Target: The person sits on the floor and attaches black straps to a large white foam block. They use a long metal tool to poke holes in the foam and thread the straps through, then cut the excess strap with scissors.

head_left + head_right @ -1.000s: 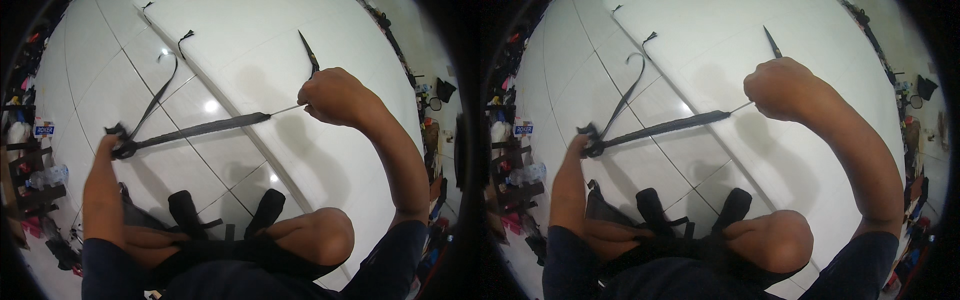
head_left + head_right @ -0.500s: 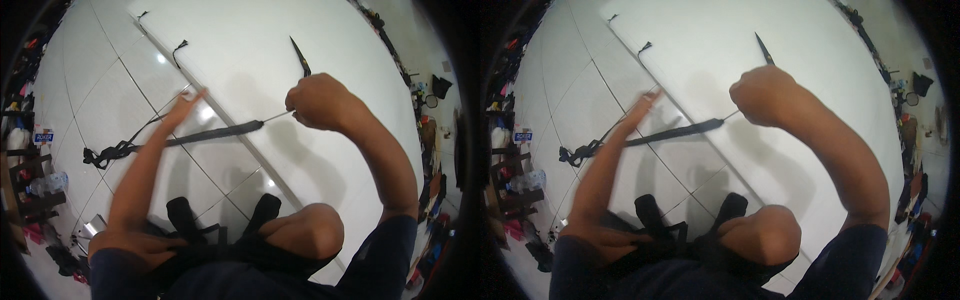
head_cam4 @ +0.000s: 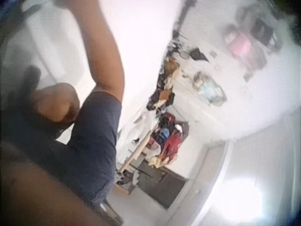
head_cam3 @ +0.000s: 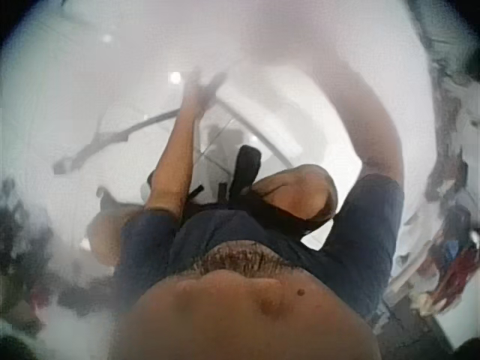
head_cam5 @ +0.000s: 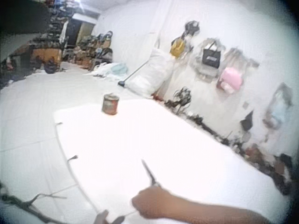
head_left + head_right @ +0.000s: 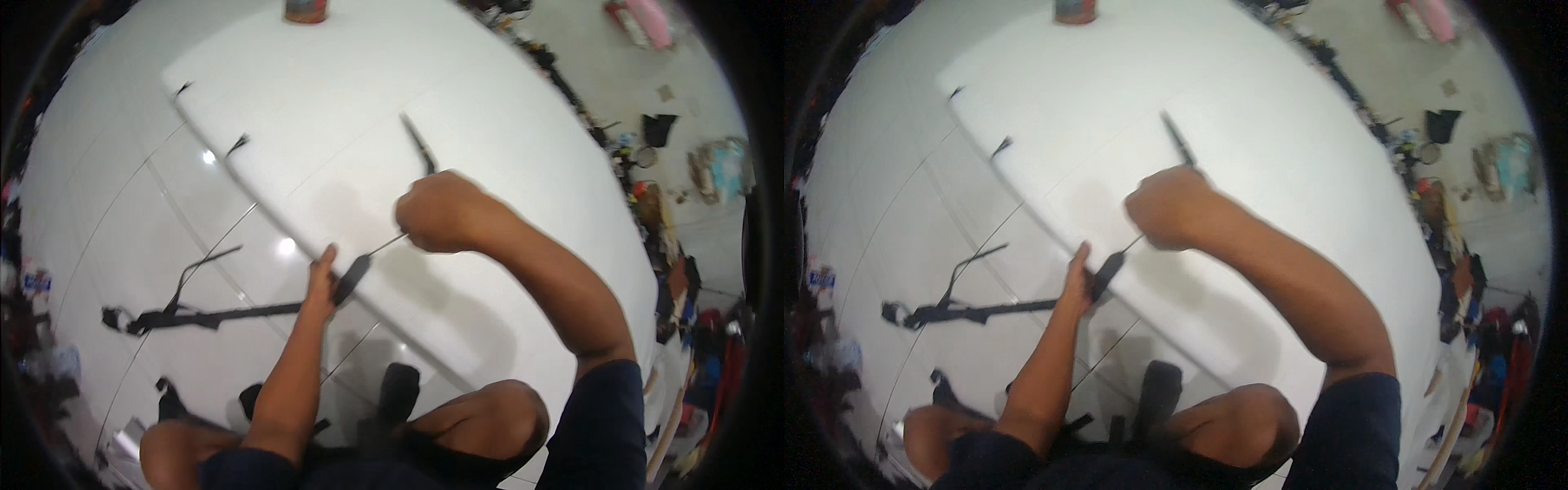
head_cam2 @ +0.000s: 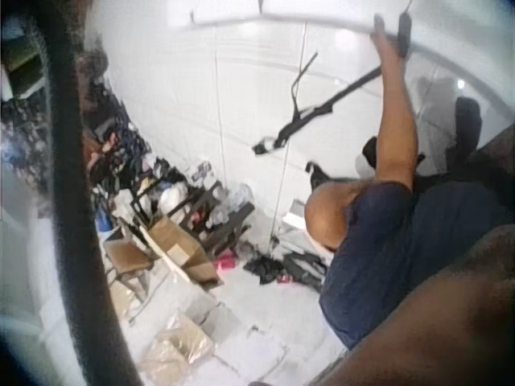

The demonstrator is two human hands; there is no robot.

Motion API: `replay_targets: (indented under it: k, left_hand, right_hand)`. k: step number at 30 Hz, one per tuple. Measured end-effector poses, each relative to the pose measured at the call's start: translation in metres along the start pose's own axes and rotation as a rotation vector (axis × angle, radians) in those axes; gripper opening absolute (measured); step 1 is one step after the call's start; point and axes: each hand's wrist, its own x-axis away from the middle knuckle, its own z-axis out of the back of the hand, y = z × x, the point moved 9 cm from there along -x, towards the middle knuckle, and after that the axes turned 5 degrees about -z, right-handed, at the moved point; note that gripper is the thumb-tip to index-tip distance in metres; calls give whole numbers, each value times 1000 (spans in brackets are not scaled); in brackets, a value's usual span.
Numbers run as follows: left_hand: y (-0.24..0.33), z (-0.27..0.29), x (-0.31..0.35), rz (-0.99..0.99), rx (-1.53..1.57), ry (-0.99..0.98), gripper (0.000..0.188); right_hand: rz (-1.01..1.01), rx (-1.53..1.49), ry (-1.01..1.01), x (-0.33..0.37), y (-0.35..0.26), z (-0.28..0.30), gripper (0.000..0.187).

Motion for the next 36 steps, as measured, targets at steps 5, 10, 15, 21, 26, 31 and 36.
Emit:
replay_targets:
  k: [5, 10, 15, 21, 26, 31, 36]
  left_hand:
    - [6, -30, 1, -257, -321, -27, 94]
    - [25, -19, 5, -316, -38, 50, 96]
    - [31, -53, 28, -317, 71, -44, 90]
    - [-2, -20, 4, -233, 89, 31, 94]
    - [-12, -45, 8, -198, 250, -167, 93]
    - [-24, -15, -15, -123, 125, -126, 83]
    - [-33, 20, -31, -205, 83, -115, 96]
  right_hand:
    - [32, 33, -37, 2, -3, 1, 12]
    - [4, -43, -52, -10, -7, 6, 15]
    - [13, -7, -61, -6, -9, -11, 14]
    - [74, 40, -86, -1, -17, 0, 14]
    - [116, 148, -80, 18, -31, 34, 13]
    - [10, 178, -41, 50, -30, 105, 19]
    - [-144, 100, 21, 105, -5, 184, 24]
